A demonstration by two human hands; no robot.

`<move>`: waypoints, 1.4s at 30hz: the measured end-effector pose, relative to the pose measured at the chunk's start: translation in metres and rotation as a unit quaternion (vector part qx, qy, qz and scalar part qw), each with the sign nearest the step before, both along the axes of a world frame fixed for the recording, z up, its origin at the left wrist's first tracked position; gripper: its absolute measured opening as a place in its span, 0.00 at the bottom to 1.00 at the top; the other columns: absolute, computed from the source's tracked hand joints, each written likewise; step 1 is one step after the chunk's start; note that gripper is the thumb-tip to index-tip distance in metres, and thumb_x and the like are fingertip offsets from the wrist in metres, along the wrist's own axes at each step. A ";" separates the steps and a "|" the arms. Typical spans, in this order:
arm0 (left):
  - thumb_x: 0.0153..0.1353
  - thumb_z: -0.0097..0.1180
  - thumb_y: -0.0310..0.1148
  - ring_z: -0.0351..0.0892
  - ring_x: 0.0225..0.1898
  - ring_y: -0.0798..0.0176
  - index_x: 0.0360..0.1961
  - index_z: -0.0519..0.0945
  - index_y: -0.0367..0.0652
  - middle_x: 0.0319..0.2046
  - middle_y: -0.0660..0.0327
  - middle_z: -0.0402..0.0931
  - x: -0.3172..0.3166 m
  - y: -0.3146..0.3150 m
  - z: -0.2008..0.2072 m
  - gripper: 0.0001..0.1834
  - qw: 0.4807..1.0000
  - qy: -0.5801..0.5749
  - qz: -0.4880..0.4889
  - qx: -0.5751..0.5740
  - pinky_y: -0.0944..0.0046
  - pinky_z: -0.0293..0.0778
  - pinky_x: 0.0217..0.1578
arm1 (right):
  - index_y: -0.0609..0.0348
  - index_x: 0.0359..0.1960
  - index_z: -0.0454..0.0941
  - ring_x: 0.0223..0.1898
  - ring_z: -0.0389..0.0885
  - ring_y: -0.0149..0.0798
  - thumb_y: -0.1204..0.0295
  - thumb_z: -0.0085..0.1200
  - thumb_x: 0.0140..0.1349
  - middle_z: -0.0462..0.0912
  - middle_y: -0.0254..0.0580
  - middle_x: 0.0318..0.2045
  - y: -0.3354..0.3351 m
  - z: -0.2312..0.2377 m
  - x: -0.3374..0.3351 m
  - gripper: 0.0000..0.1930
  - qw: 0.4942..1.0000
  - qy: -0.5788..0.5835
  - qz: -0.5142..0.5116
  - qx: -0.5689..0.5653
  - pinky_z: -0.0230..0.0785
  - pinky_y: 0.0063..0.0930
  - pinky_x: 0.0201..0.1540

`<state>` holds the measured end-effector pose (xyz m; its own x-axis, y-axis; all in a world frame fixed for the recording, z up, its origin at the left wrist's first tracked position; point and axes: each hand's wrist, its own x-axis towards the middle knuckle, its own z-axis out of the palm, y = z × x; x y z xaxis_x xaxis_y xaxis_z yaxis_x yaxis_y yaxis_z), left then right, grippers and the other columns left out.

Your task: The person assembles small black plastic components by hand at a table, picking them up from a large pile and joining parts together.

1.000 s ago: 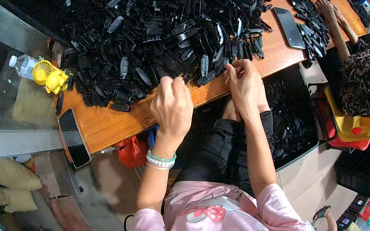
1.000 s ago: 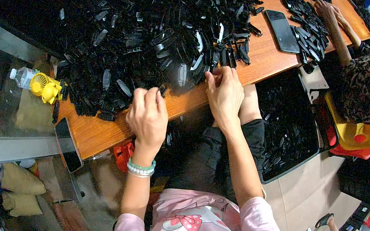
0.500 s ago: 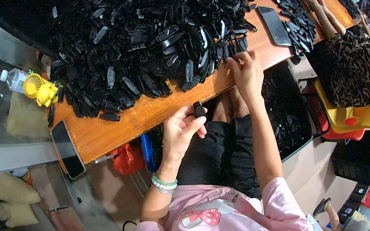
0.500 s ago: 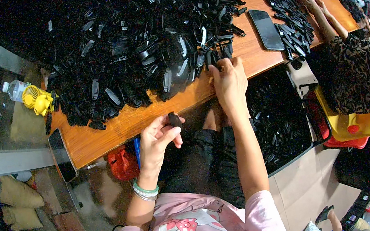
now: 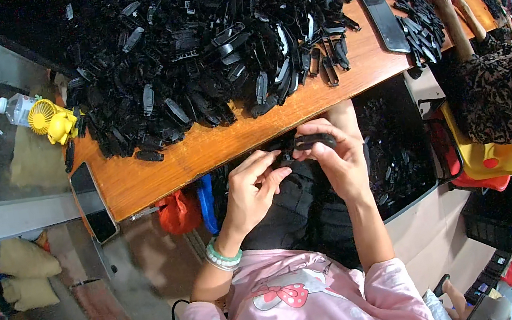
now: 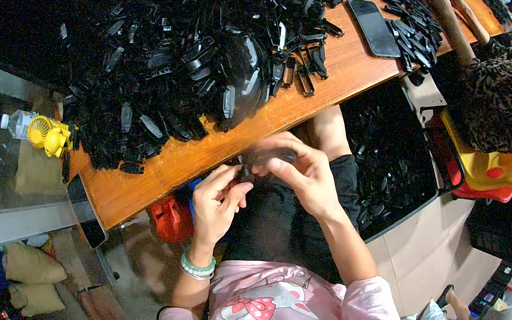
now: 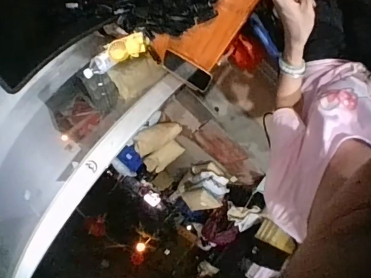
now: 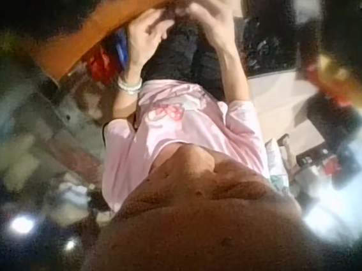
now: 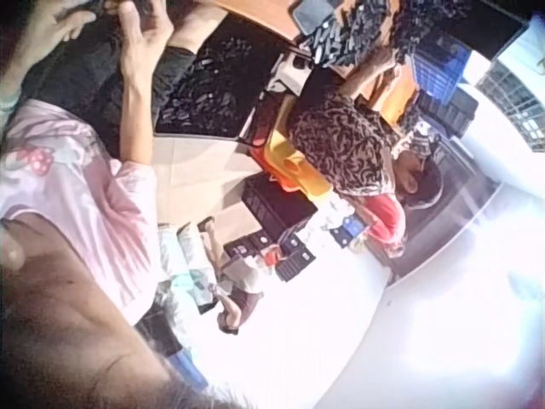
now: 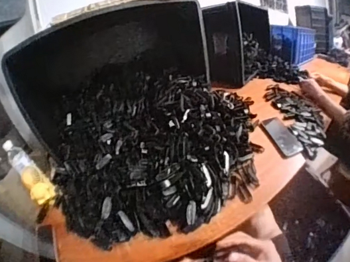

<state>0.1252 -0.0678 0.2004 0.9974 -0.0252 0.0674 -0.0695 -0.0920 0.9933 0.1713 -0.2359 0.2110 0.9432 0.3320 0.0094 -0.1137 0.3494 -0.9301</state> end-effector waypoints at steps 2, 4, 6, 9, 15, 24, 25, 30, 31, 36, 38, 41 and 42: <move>0.57 0.57 0.23 0.71 0.20 0.73 0.43 0.76 0.28 0.30 0.58 0.73 -0.002 0.003 0.005 0.13 0.999 -0.021 -0.003 0.026 0.74 0.67 0.20 | 0.68 0.47 0.75 0.50 0.71 0.37 0.73 0.53 0.60 0.73 0.42 0.45 0.000 -0.001 -0.004 0.14 0.998 -0.029 0.049 0.017 0.67 0.29 0.51; 0.56 0.58 0.23 0.70 0.19 0.72 0.42 0.76 0.26 0.30 0.59 0.73 -0.004 0.005 0.009 0.14 0.999 -0.023 0.004 0.035 0.74 0.65 0.19 | 0.68 0.46 0.75 0.47 0.71 0.35 0.74 0.53 0.60 0.73 0.42 0.44 -0.002 -0.006 -0.006 0.14 0.993 -0.083 0.059 -0.058 0.64 0.26 0.51; 0.55 0.58 0.23 0.69 0.19 0.72 0.42 0.76 0.26 0.30 0.59 0.73 -0.005 0.006 0.011 0.14 0.999 -0.024 0.007 0.034 0.73 0.65 0.19 | 0.68 0.46 0.75 0.46 0.72 0.35 0.75 0.53 0.59 0.74 0.42 0.43 -0.003 -0.006 -0.010 0.14 0.989 -0.101 0.054 -0.091 0.63 0.26 0.51; 0.55 0.59 0.23 0.69 0.19 0.72 0.41 0.77 0.26 0.31 0.58 0.74 -0.007 0.011 0.010 0.13 0.997 -0.044 0.017 0.061 0.73 0.65 0.20 | 0.68 0.46 0.76 0.43 0.73 0.36 0.76 0.53 0.59 0.75 0.42 0.39 -0.005 -0.005 -0.013 0.14 0.987 -0.086 0.059 -0.122 0.64 0.27 0.48; 0.55 0.59 0.22 0.70 0.19 0.71 0.41 0.77 0.27 0.31 0.57 0.74 -0.010 0.013 0.015 0.13 0.990 -0.090 0.032 0.107 0.73 0.66 0.20 | 0.65 0.58 0.64 0.35 0.72 0.50 0.80 0.48 0.58 0.71 0.52 0.33 0.002 0.002 -0.014 0.23 0.910 -0.259 0.088 -0.312 0.66 0.34 0.40; 0.54 0.59 0.23 0.74 0.24 0.60 0.38 0.76 0.27 0.28 0.52 0.73 -0.009 0.013 0.028 0.12 0.970 -0.147 0.030 0.191 0.66 0.69 0.23 | 0.65 0.56 0.66 0.32 0.73 0.54 0.85 0.49 0.54 0.70 0.54 0.32 0.007 0.005 -0.020 0.24 0.882 -0.315 0.106 -0.335 0.68 0.36 0.35; 0.54 0.59 0.22 0.76 0.27 0.54 0.39 0.75 0.27 0.29 0.49 0.72 -0.009 0.012 0.028 0.12 0.979 -0.100 0.028 0.174 0.63 0.70 0.26 | 0.65 0.56 0.66 0.33 0.73 0.53 0.85 0.50 0.53 0.71 0.53 0.34 0.012 0.002 -0.021 0.25 0.882 -0.334 0.065 -0.326 0.68 0.36 0.36; 0.54 0.62 0.28 0.73 0.26 0.69 0.43 0.79 0.31 0.35 0.59 0.75 -0.010 0.014 0.014 0.16 0.995 -0.029 0.083 0.050 0.73 0.70 0.25 | 0.64 0.52 0.71 0.38 0.76 0.41 0.80 0.60 0.50 0.73 0.47 0.41 0.024 -0.007 -0.026 0.24 0.923 -0.282 -0.027 -0.260 0.70 0.29 0.40; 0.56 0.61 0.29 0.73 0.25 0.73 0.44 0.79 0.33 0.35 0.61 0.75 -0.012 0.015 0.019 0.16 0.997 0.024 0.064 -0.042 0.76 0.68 0.24 | 0.64 0.50 0.73 0.39 0.76 0.38 0.79 0.60 0.50 0.73 0.46 0.40 0.023 -0.002 -0.029 0.22 0.953 -0.196 -0.025 -0.230 0.69 0.27 0.41; 0.58 0.59 0.30 0.71 0.23 0.74 0.43 0.80 0.33 0.33 0.62 0.75 -0.008 0.017 0.016 0.14 0.987 0.038 -0.010 -0.155 0.77 0.65 0.22 | 0.67 0.38 0.76 0.33 0.75 0.33 0.80 0.59 0.52 0.75 0.41 0.33 0.017 -0.007 -0.026 0.11 0.991 -0.102 -0.011 -0.089 0.70 0.25 0.34; 0.57 0.59 0.30 0.71 0.22 0.74 0.42 0.80 0.33 0.33 0.61 0.76 0.002 0.020 0.015 0.14 0.997 0.002 -0.027 -0.073 0.76 0.66 0.21 | 0.68 0.37 0.77 0.31 0.76 0.33 0.81 0.60 0.51 0.75 0.42 0.32 0.015 -0.008 -0.025 0.11 0.995 -0.071 -0.018 -0.062 0.70 0.25 0.33; 0.54 0.62 0.31 0.75 0.25 0.67 0.37 0.80 0.32 0.32 0.55 0.76 0.033 0.016 0.013 0.13 0.974 -0.164 0.039 0.149 0.70 0.69 0.22 | 0.69 0.39 0.77 0.29 0.76 0.34 0.81 0.61 0.50 0.75 0.43 0.33 0.011 -0.025 -0.015 0.13 0.966 -0.114 0.024 -0.229 0.70 0.25 0.34; 0.54 0.62 0.31 0.77 0.27 0.62 0.39 0.78 0.32 0.33 0.53 0.76 0.046 0.014 0.010 0.15 0.951 -0.193 0.074 0.230 0.67 0.71 0.23 | 0.67 0.39 0.77 0.29 0.76 0.35 0.79 0.62 0.48 0.76 0.45 0.32 0.016 -0.022 -0.015 0.14 0.948 -0.182 0.025 -0.259 0.70 0.25 0.36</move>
<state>0.1709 -0.0537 0.2100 0.8953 -0.0024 0.4455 -0.3737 -0.5485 0.7480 0.1566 -0.2203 0.1887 0.8912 0.4261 0.1554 0.2441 -0.1619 -0.9561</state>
